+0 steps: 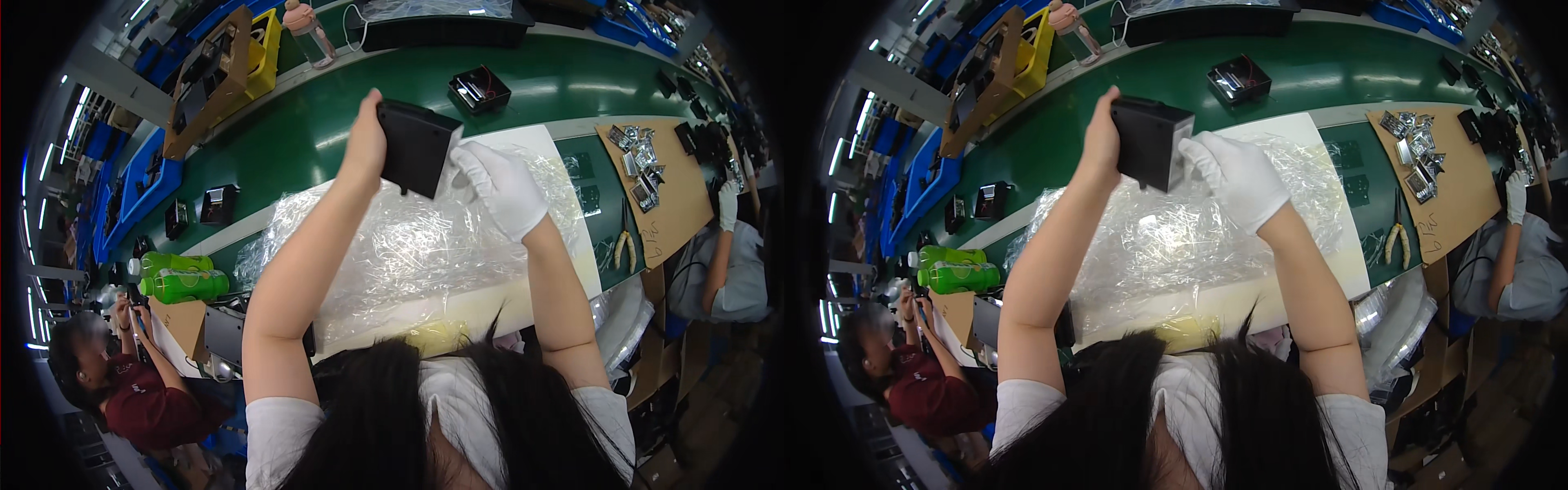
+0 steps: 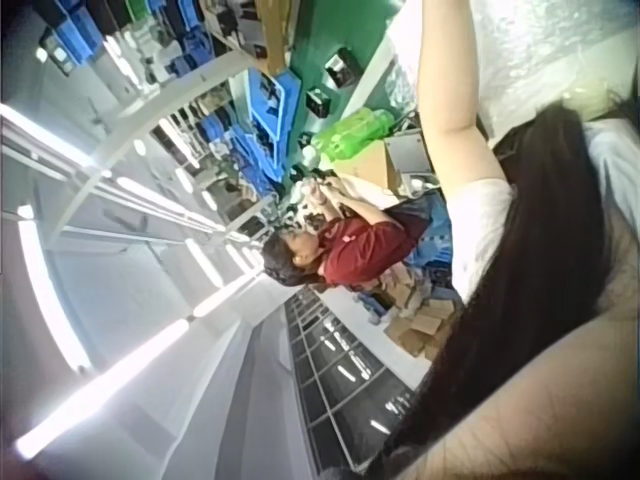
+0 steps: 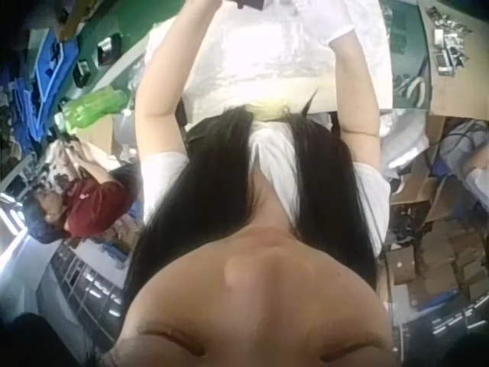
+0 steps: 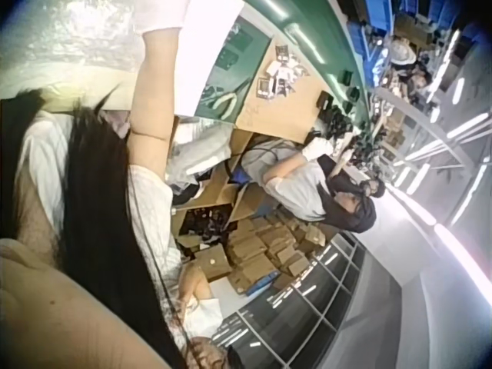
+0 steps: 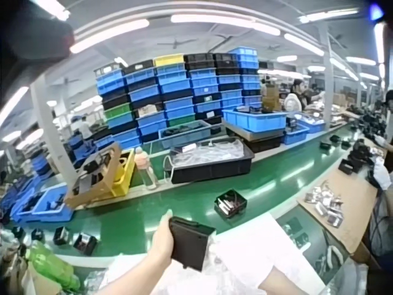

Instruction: The person peels protective film from transparent plates and inserts the plates into black device housings, placing the assembled housings onto the assembly table.

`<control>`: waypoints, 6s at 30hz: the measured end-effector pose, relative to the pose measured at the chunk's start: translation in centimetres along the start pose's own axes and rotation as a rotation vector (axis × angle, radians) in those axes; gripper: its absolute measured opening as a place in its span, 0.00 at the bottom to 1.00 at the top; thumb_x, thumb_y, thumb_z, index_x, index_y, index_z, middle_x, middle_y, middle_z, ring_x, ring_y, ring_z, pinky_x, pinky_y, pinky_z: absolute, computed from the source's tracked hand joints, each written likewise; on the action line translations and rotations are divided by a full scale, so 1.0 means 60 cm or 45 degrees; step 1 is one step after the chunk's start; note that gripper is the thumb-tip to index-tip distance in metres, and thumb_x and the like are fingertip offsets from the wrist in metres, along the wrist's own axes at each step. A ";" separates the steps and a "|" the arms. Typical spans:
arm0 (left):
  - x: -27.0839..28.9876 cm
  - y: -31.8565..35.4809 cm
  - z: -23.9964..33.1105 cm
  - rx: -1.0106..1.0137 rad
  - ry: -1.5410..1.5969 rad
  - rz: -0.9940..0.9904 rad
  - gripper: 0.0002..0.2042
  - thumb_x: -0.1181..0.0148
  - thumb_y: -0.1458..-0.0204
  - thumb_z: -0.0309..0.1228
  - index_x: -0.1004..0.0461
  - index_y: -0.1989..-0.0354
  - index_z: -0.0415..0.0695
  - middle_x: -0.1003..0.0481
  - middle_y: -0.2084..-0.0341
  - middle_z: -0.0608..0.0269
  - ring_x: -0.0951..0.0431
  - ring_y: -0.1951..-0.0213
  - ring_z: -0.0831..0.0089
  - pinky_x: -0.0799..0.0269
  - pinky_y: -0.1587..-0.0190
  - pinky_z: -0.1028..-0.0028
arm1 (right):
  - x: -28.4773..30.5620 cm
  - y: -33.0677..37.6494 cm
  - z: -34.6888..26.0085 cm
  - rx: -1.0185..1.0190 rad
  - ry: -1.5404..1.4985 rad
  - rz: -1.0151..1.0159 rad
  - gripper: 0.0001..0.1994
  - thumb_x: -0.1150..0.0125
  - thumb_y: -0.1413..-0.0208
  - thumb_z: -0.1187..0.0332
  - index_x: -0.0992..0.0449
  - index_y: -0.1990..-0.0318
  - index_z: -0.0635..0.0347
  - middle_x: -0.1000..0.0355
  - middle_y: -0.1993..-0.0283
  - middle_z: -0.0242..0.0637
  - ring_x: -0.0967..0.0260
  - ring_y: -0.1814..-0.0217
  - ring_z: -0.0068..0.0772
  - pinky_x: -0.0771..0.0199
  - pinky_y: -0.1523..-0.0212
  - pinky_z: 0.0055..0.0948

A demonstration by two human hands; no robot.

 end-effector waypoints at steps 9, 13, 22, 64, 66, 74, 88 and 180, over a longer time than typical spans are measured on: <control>0.018 -0.044 0.050 -1.382 -1.146 0.071 0.11 0.46 0.42 0.32 0.27 0.57 0.39 0.24 0.62 0.53 0.26 0.66 0.65 0.30 0.55 0.68 | 0.129 0.072 0.041 0.008 0.818 -0.026 0.18 0.38 0.50 0.74 0.25 0.49 0.59 0.25 0.57 0.40 0.28 0.59 0.36 0.26 0.56 0.28; -0.087 0.016 -0.014 -0.912 -1.170 -0.864 0.11 0.49 0.40 0.31 0.27 0.53 0.41 0.24 0.58 0.57 0.23 0.58 0.65 0.28 0.52 0.70 | 0.117 0.082 0.061 0.280 1.064 -0.147 0.26 0.36 0.57 0.75 0.27 0.45 0.57 0.27 0.51 0.42 0.28 0.56 0.46 0.26 0.51 0.34; -0.134 0.037 -0.125 -1.307 -1.598 -1.045 0.13 0.57 0.38 0.29 0.29 0.49 0.42 0.24 0.54 0.57 0.23 0.56 0.61 0.27 0.51 0.66 | 0.122 0.066 0.057 -0.024 1.139 -0.325 0.40 0.28 0.70 0.78 0.32 0.41 0.52 0.31 0.47 0.42 0.32 0.51 0.47 0.29 0.45 0.37; -0.081 0.078 -0.035 0.190 0.069 -0.694 0.36 0.57 0.41 0.63 0.28 0.52 0.35 0.22 0.65 0.54 0.20 0.69 0.70 0.23 0.68 0.75 | 0.042 0.053 -0.018 -0.018 -0.577 0.262 0.04 0.41 0.40 0.70 0.23 0.65 0.59 0.27 0.75 0.31 0.35 0.82 0.17 0.37 0.79 0.12; -0.077 0.078 -0.042 0.173 0.073 -0.671 0.34 0.55 0.42 0.62 0.28 0.51 0.38 0.23 0.65 0.56 0.22 0.69 0.71 0.24 0.68 0.73 | 0.037 0.054 -0.013 -0.065 -0.482 0.212 0.06 0.43 0.39 0.68 0.23 0.64 0.60 0.27 0.75 0.32 0.35 0.82 0.18 0.37 0.79 0.13; -0.054 0.046 -0.005 -0.213 -0.429 -0.414 0.26 0.42 0.43 0.49 0.29 0.54 0.32 0.24 0.64 0.52 0.24 0.71 0.68 0.27 0.70 0.78 | 0.060 0.055 0.009 -0.076 0.121 0.206 0.13 0.49 0.36 0.66 0.24 0.51 0.62 0.26 0.70 0.35 0.32 0.75 0.21 0.32 0.72 0.18; -0.072 0.097 -0.060 -1.049 -1.300 -0.901 0.16 0.39 0.46 0.34 0.30 0.51 0.42 0.29 0.55 0.57 0.27 0.53 0.63 0.30 0.49 0.68 | 0.187 0.114 0.093 -0.252 0.936 0.503 0.15 0.41 0.46 0.71 0.23 0.50 0.60 0.25 0.50 0.39 0.27 0.56 0.36 0.27 0.52 0.28; 0.205 0.219 -0.121 -1.053 -1.706 0.029 0.31 0.33 0.52 0.40 0.37 0.40 0.44 0.37 0.41 0.53 0.41 0.35 0.54 0.47 0.33 0.56 | -0.145 -0.220 -0.075 0.230 1.202 -0.105 0.19 0.37 0.50 0.54 0.23 0.56 0.58 0.22 0.56 0.40 0.24 0.56 0.46 0.26 0.54 0.36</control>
Point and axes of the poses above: each hand's wrist, its own y-axis away from the middle knuckle, its own x-axis out of the back of the hand, z = x × y, the point moved 4 cm from there along -y, towards the middle knuckle
